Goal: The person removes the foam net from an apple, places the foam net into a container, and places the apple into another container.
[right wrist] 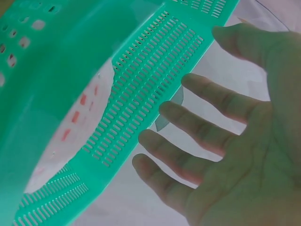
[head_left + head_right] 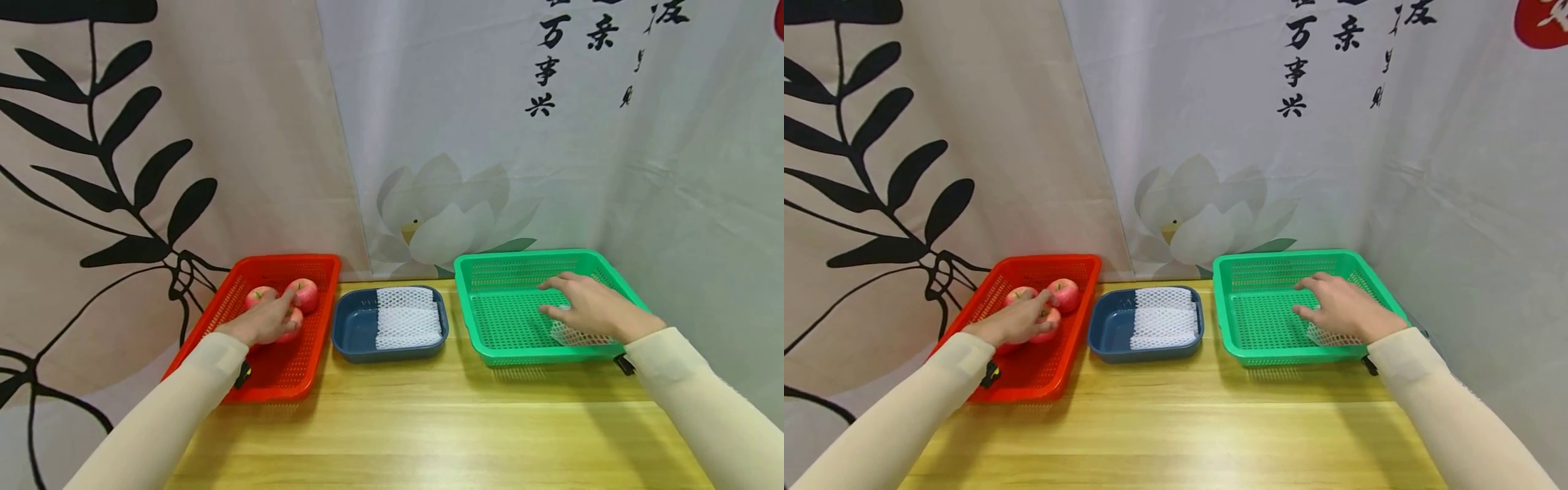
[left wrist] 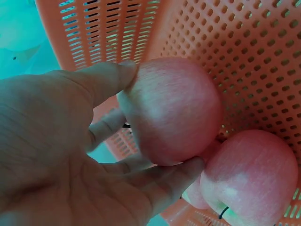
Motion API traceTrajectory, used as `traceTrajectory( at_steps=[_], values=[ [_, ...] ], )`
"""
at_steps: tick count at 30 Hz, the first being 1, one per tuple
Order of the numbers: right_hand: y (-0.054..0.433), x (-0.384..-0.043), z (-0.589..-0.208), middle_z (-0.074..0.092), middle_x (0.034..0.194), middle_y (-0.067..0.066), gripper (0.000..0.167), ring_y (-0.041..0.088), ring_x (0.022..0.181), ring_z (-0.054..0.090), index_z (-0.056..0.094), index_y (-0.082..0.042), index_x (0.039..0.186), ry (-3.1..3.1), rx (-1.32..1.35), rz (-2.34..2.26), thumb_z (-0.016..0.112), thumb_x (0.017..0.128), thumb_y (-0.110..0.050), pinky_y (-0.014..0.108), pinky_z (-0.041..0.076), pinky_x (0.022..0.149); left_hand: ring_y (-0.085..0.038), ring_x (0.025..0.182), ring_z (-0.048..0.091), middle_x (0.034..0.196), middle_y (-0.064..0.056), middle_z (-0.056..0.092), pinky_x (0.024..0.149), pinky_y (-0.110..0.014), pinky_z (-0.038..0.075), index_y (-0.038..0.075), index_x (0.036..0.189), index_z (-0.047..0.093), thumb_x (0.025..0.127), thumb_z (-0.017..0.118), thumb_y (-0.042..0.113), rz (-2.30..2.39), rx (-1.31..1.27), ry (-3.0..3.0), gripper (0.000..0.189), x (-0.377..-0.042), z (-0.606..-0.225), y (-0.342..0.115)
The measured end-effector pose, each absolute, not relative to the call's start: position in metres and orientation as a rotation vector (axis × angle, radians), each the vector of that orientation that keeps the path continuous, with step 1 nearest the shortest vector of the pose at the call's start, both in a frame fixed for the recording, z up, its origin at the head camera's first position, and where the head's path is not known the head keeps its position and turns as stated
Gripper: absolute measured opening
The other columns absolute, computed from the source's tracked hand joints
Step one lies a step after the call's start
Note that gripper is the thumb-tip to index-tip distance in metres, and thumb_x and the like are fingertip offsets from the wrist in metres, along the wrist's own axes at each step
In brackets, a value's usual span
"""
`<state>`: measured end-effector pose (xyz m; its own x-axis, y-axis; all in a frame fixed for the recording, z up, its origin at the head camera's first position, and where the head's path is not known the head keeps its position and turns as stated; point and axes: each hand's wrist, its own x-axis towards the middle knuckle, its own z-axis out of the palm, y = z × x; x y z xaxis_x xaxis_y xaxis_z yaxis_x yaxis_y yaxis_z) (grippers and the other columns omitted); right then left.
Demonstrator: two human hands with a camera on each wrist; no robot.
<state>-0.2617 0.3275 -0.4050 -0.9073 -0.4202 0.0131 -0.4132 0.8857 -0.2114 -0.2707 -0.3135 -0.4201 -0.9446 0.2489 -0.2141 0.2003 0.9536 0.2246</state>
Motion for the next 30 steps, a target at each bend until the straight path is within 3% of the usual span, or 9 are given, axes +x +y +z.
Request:
traceTrajectory(
  at_steps=[4, 7, 13, 20, 26, 30],
  values=[
    [0.331, -0.263, -0.402, 0.061, 0.163, 0.036, 0.056, 0.062, 0.147, 0.062, 0.069, -0.004, 0.157, 3.006, -0.657, -0.324, 0.077, 0.114, -0.038, 0.078, 0.057, 0.113, -0.064, 0.16, 0.044, 0.17, -0.054, 0.036, 0.122, -0.074, 0.054, -0.012, 0.175, 0.027, 0.115, 0.072, 0.021, 0.31, 0.31, 2.838, 0.082, -0.27, -0.416, -0.312],
    [0.332, -0.264, -0.402, 0.061, 0.163, 0.036, 0.057, 0.061, 0.147, 0.062, 0.068, -0.004, 0.158, 3.001, -0.655, -0.311, 0.077, 0.114, -0.038, 0.077, 0.057, 0.113, -0.064, 0.16, 0.046, 0.176, -0.052, 0.029, 0.127, -0.077, 0.049, -0.01, 0.178, 0.024, 0.117, 0.07, 0.022, 0.339, 0.262, 2.82, 0.083, -0.268, -0.412, -0.31],
    [0.335, -0.266, -0.401, 0.059, 0.165, 0.037, 0.06, 0.062, 0.149, 0.06, 0.065, -0.003, 0.16, 2.98, -0.64, -0.31, 0.077, 0.113, -0.038, 0.078, 0.057, 0.113, -0.061, 0.154, 0.053, 0.174, -0.046, 0.038, 0.127, -0.078, 0.048, -0.008, 0.175, 0.036, 0.117, 0.069, 0.027, 0.334, 0.245, 2.88, 0.076, -0.259, -0.402, -0.307],
    [0.34, -0.268, -0.4, 0.055, 0.164, 0.042, 0.065, 0.066, 0.147, 0.059, 0.062, 0.002, 0.161, 2.937, -0.642, -0.318, 0.079, 0.113, -0.038, 0.079, 0.057, 0.11, -0.052, 0.136, 0.063, 0.17, -0.038, 0.046, 0.117, -0.075, 0.059, 0.0, 0.176, 0.044, 0.117, 0.069, 0.035, 0.39, 0.286, 3.007, 0.073, -0.238, -0.388, -0.292],
    [0.343, -0.273, -0.398, 0.054, 0.163, 0.045, 0.066, 0.069, 0.147, 0.057, 0.06, 0.003, 0.162, 2.884, -0.635, -0.292, 0.078, 0.113, -0.037, 0.08, 0.056, 0.111, -0.034, 0.106, 0.07, 0.153, -0.031, 0.061, 0.092, -0.052, 0.073, 0.004, 0.163, 0.06, 0.115, 0.074, 0.029, 0.437, 0.446, 3.125, 0.055, -0.219, -0.383, -0.264],
    [0.35, -0.275, -0.395, 0.051, 0.164, 0.048, 0.071, 0.075, 0.153, 0.046, 0.058, 0.004, 0.164, 2.843, -0.593, -0.256, 0.079, 0.112, -0.04, 0.085, 0.051, 0.114, -0.033, 0.116, 0.073, 0.155, -0.024, 0.063, 0.095, -0.051, 0.074, 0.007, 0.157, 0.067, 0.113, 0.077, 0.027, 0.465, 0.536, 3.179, 0.049, -0.207, -0.389, -0.24]
  ],
)
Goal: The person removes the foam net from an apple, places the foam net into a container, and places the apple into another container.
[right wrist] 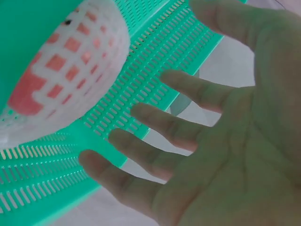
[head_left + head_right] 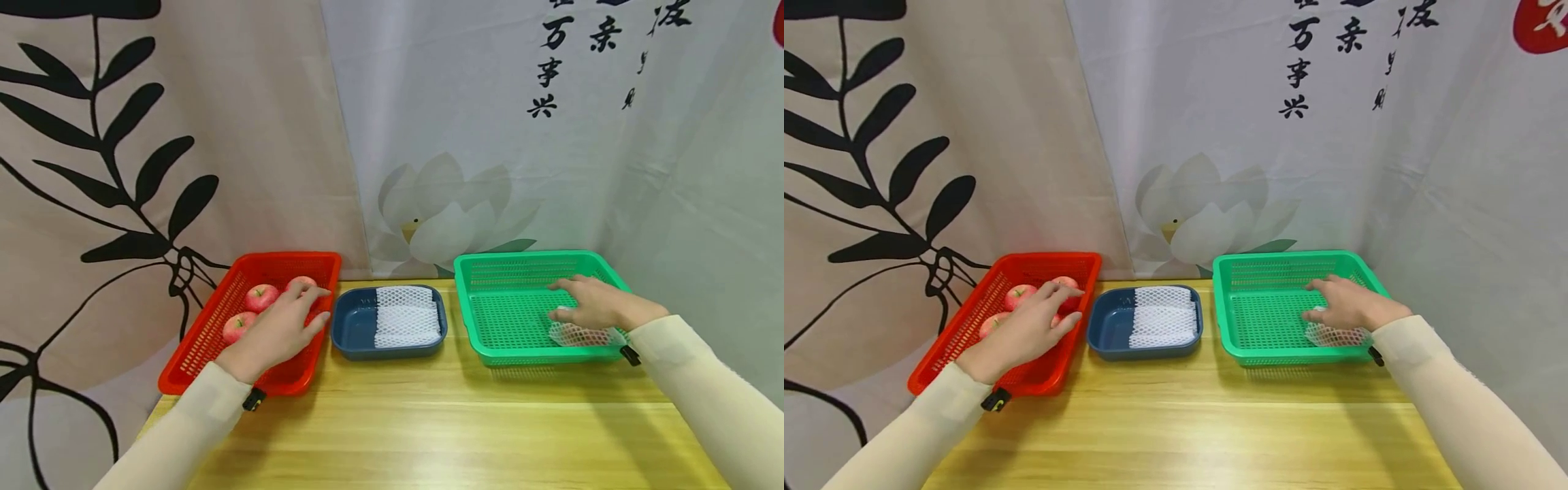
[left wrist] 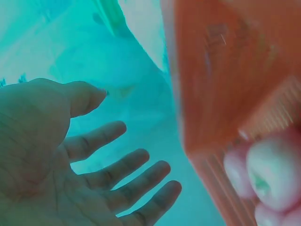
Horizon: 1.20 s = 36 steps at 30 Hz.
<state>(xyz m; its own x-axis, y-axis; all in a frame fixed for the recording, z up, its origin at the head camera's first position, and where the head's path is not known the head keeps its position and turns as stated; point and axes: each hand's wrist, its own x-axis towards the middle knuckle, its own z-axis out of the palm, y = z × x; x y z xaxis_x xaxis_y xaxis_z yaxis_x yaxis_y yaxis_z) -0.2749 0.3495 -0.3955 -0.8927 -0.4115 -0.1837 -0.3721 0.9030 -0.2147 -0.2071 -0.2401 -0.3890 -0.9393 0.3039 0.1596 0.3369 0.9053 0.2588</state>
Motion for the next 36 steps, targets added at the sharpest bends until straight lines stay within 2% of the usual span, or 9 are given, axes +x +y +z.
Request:
traceTrajectory(
  at_steps=[3, 10, 18, 24, 32, 34, 36],
  values=[
    [0.353, -0.278, -0.398, 0.052, 0.162, 0.049, 0.076, 0.079, 0.155, 0.04, 0.057, 0.005, 0.164, 2.818, -0.573, -0.236, 0.082, 0.11, -0.041, 0.088, 0.048, 0.116, -0.035, 0.132, 0.071, 0.156, -0.02, 0.064, 0.1, -0.052, 0.073, 0.01, 0.157, 0.068, 0.113, 0.079, 0.031, -0.437, -0.535, -2.912, 0.051, -0.201, -0.395, -0.225],
    [0.358, -0.282, -0.405, 0.055, 0.16, 0.05, 0.084, 0.084, 0.157, 0.029, 0.054, 0.009, 0.165, 2.74, -0.556, -0.235, 0.085, 0.107, -0.043, 0.093, 0.037, 0.121, -0.035, 0.136, 0.072, 0.156, -0.015, 0.068, 0.107, -0.053, 0.07, 0.014, 0.153, 0.072, 0.11, 0.082, 0.032, -0.474, -0.651, -2.778, 0.048, -0.187, -0.41, -0.19],
    [0.358, -0.286, -0.406, 0.063, 0.156, 0.044, 0.093, 0.077, 0.151, 0.046, 0.049, 0.011, 0.167, 2.649, -0.536, -0.17, 0.087, 0.105, -0.046, 0.084, 0.053, 0.114, -0.037, 0.136, 0.074, 0.159, -0.012, 0.067, 0.11, -0.059, 0.067, 0.02, 0.155, 0.071, 0.113, 0.079, 0.034, -0.497, -0.835, -2.663, 0.045, -0.184, -0.42, -0.146],
    [0.359, -0.286, -0.406, 0.058, 0.162, 0.045, 0.097, 0.077, 0.153, 0.046, 0.045, 0.01, 0.17, 2.615, -0.502, -0.158, 0.089, 0.103, -0.045, 0.084, 0.054, 0.113, -0.034, 0.137, 0.074, 0.162, -0.009, 0.067, 0.104, -0.055, 0.067, 0.023, 0.156, 0.07, 0.114, 0.077, 0.04, -0.479, -0.89, -2.626, 0.046, -0.185, -0.432, -0.117],
    [0.359, -0.288, -0.406, 0.065, 0.159, 0.038, 0.094, 0.064, 0.141, 0.065, 0.044, 0.009, 0.171, 2.573, -0.507, -0.117, 0.09, 0.103, -0.037, 0.076, 0.06, 0.109, -0.035, 0.144, 0.071, 0.167, -0.01, 0.063, 0.112, -0.058, 0.066, 0.023, 0.158, 0.069, 0.115, 0.074, 0.043, -0.48, -0.943, -2.596, 0.047, -0.183, -0.452, -0.086],
    [0.358, -0.288, -0.406, 0.065, 0.16, 0.037, 0.091, 0.063, 0.14, 0.066, 0.046, 0.008, 0.17, 2.567, -0.511, -0.1, 0.09, 0.104, -0.034, 0.075, 0.061, 0.108, -0.035, 0.146, 0.07, 0.168, -0.012, 0.063, 0.111, -0.059, 0.066, 0.022, 0.157, 0.069, 0.115, 0.075, 0.042, -0.495, -0.952, -2.581, 0.047, -0.183, -0.456, -0.079],
    [0.358, -0.287, -0.405, 0.064, 0.161, 0.037, 0.088, 0.066, 0.145, 0.062, 0.049, 0.006, 0.169, 2.566, -0.503, -0.075, 0.091, 0.103, -0.033, 0.076, 0.06, 0.109, -0.035, 0.148, 0.069, 0.169, -0.012, 0.062, 0.113, -0.058, 0.066, 0.022, 0.158, 0.068, 0.116, 0.073, 0.044, -0.497, -0.956, -2.579, 0.048, -0.184, -0.46, -0.072]
  ],
)
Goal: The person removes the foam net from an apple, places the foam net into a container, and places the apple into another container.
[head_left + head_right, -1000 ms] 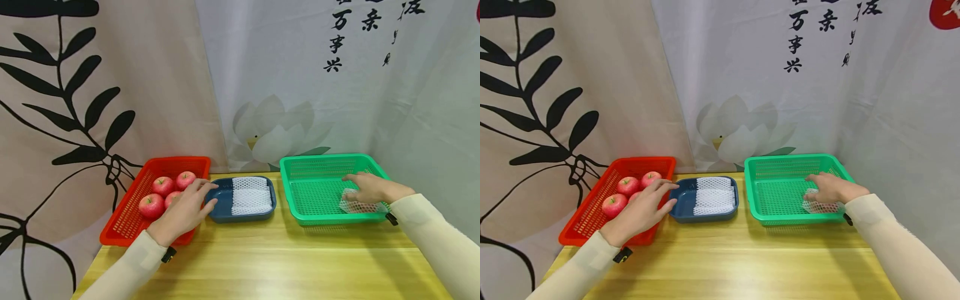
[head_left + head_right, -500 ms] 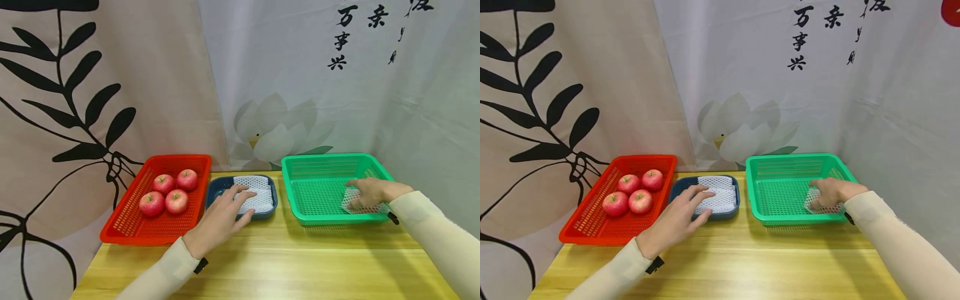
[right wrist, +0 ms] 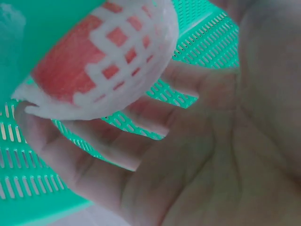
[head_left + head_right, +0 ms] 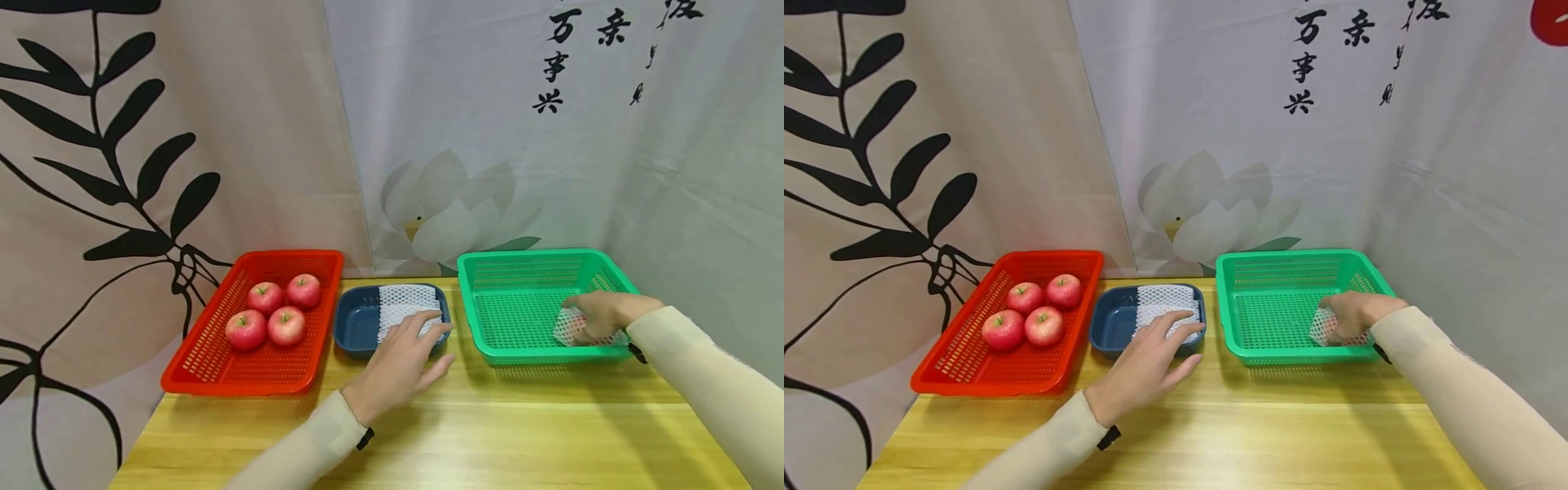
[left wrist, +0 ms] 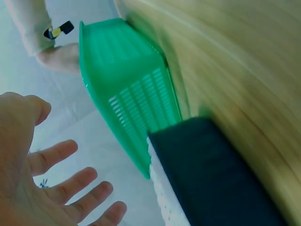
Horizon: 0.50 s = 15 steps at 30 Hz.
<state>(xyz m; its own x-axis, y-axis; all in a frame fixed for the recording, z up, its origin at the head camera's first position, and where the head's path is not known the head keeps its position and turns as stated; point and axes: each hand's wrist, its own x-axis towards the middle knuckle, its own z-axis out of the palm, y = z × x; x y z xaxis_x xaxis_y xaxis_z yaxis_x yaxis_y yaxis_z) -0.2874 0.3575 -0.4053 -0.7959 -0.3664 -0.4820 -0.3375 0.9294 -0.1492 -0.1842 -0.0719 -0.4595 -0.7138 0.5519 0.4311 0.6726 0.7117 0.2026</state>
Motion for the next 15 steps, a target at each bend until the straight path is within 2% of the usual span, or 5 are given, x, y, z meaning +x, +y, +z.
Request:
traceTrajectory(
  at_steps=[5, 11, 15],
  values=[
    [0.354, -0.289, -0.404, 0.063, 0.163, 0.036, 0.081, 0.073, 0.155, 0.048, 0.056, 0.004, 0.165, 2.568, -0.5, -0.02, 0.091, 0.101, -0.031, 0.078, 0.059, 0.111, -0.035, 0.155, 0.064, 0.173, -0.014, 0.057, 0.117, -0.057, 0.064, 0.02, 0.162, 0.065, 0.119, 0.065, 0.051, -0.492, -0.964, -2.61, 0.054, -0.188, -0.467, -0.056],
    [0.353, -0.293, -0.406, 0.065, 0.16, 0.037, 0.08, 0.071, 0.153, 0.052, 0.061, 0.006, 0.161, 2.567, -0.513, -0.012, 0.093, 0.098, -0.03, 0.079, 0.058, 0.112, -0.036, 0.162, 0.058, 0.178, -0.015, 0.051, 0.122, -0.056, 0.062, 0.021, 0.17, 0.056, 0.121, 0.058, 0.057, -0.492, -0.954, -2.673, 0.061, -0.193, -0.479, -0.039],
    [0.354, -0.3, -0.407, 0.064, 0.161, 0.038, 0.084, 0.068, 0.15, 0.056, 0.06, 0.009, 0.161, 2.547, -0.507, 0.001, 0.095, 0.097, -0.031, 0.076, 0.061, 0.11, -0.037, 0.162, 0.058, 0.18, -0.016, 0.049, 0.123, -0.055, 0.062, 0.019, 0.175, 0.051, 0.12, 0.058, 0.058, -0.489, -0.951, -2.641, 0.067, -0.199, -0.486, -0.029]
  ],
)
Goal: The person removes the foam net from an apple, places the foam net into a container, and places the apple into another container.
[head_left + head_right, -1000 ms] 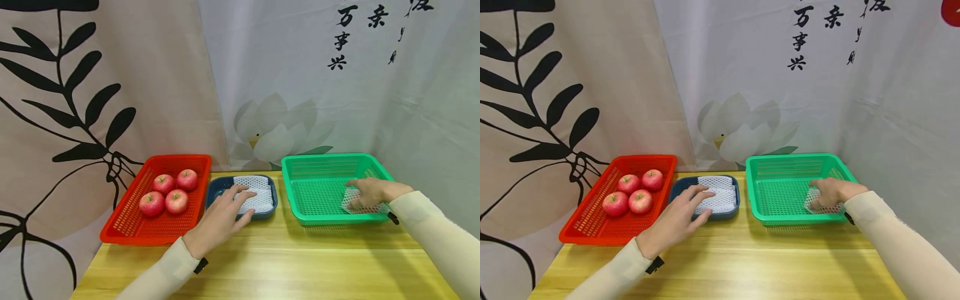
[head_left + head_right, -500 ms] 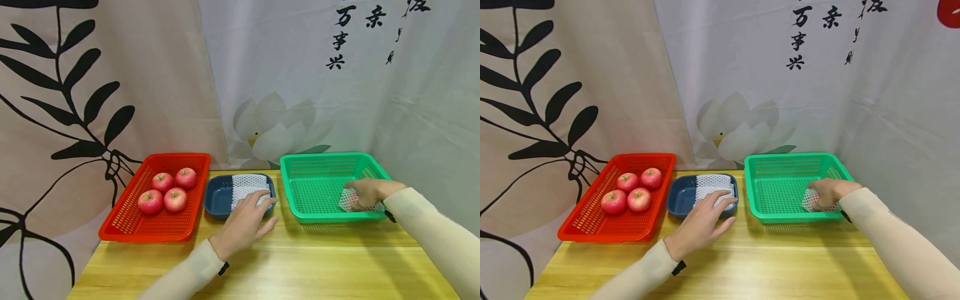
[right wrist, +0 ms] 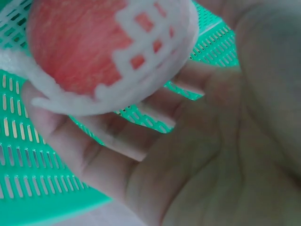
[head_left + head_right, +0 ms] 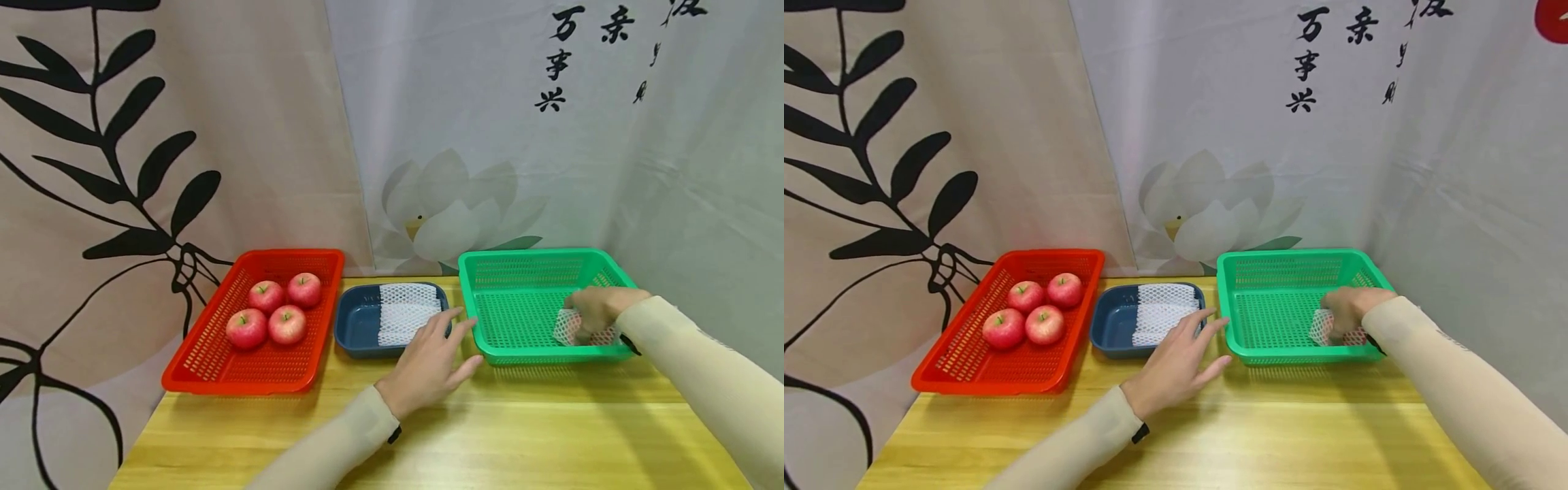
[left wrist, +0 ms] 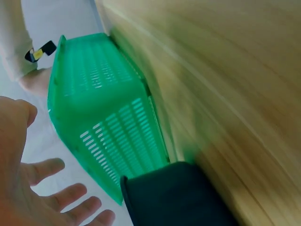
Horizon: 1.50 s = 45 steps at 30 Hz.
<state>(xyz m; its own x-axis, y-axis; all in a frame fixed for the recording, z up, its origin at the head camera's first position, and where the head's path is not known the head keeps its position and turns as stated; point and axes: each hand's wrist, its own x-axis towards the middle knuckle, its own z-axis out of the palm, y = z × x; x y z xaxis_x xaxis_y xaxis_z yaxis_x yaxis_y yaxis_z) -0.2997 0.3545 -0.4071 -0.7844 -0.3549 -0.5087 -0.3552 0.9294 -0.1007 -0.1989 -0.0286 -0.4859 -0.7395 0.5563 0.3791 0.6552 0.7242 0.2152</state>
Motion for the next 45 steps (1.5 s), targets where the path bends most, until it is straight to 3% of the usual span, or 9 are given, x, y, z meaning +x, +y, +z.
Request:
traceTrajectory(
  at_steps=[7, 17, 25, 34, 41, 45],
  values=[
    [0.354, -0.304, -0.41, 0.062, 0.161, 0.04, 0.087, 0.065, 0.145, 0.062, 0.059, 0.011, 0.16, 2.535, -0.508, 0.0, 0.098, 0.095, -0.032, 0.071, 0.065, 0.106, -0.039, 0.168, 0.052, 0.184, -0.019, 0.044, 0.135, -0.055, 0.052, 0.013, 0.18, 0.041, 0.121, 0.052, 0.061, -0.446, -0.962, -2.62, 0.077, -0.205, -0.492, -0.012],
    [0.353, -0.302, -0.416, 0.066, 0.157, 0.038, 0.08, 0.063, 0.141, 0.066, 0.062, 0.011, 0.156, 2.539, -0.505, 0.007, 0.096, 0.096, -0.028, 0.071, 0.065, 0.105, -0.042, 0.18, 0.03, 0.194, -0.016, 0.026, 0.143, -0.059, 0.039, 0.007, 0.185, 0.028, 0.123, 0.037, 0.066, -0.46, -0.886, -2.755, 0.086, -0.206, -0.503, 0.0],
    [0.35, -0.302, -0.416, 0.068, 0.155, 0.037, 0.077, 0.062, 0.14, 0.067, 0.065, 0.01, 0.154, 2.538, -0.515, 0.025, 0.097, 0.096, -0.029, 0.07, 0.065, 0.106, -0.039, 0.182, 0.026, 0.196, -0.014, 0.022, 0.143, -0.061, 0.038, 0.008, 0.186, 0.025, 0.123, 0.033, 0.068, -0.503, -0.873, -2.766, 0.087, -0.205, -0.508, 0.0],
    [0.361, -0.299, -0.412, 0.066, 0.154, 0.042, 0.08, 0.061, 0.137, 0.069, 0.063, 0.017, 0.152, 2.539, -0.575, -0.09, 0.097, 0.096, -0.03, 0.064, 0.068, 0.103, -0.035, 0.183, 0.024, 0.197, -0.012, 0.02, 0.143, -0.061, 0.039, 0.007, 0.185, 0.026, 0.123, 0.032, 0.067, -0.473, -0.885, -2.771, 0.087, -0.203, -0.504, 0.001],
    [0.363, -0.295, -0.401, 0.067, 0.154, 0.04, 0.088, 0.072, 0.149, 0.054, 0.058, 0.018, 0.156, 2.598, -0.608, -0.109, 0.098, 0.097, -0.034, 0.079, 0.055, 0.117, -0.033, 0.184, 0.024, 0.197, -0.013, 0.02, 0.143, -0.06, 0.039, 0.006, 0.185, 0.027, 0.123, 0.028, 0.069, -0.403, -0.906, -2.759, 0.088, -0.21, -0.498, 0.004],
    [0.357, -0.291, -0.396, 0.075, 0.144, 0.034, 0.084, 0.06, 0.134, 0.071, 0.059, 0.018, 0.155, 2.628, -0.68, -0.163, 0.096, 0.098, -0.032, 0.076, 0.059, 0.112, -0.033, 0.184, 0.023, 0.197, -0.014, 0.019, 0.143, -0.059, 0.039, 0.006, 0.185, 0.027, 0.123, 0.028, 0.07, -0.388, -0.91, -2.78, 0.089, -0.21, -0.496, 0.003]
  ],
)
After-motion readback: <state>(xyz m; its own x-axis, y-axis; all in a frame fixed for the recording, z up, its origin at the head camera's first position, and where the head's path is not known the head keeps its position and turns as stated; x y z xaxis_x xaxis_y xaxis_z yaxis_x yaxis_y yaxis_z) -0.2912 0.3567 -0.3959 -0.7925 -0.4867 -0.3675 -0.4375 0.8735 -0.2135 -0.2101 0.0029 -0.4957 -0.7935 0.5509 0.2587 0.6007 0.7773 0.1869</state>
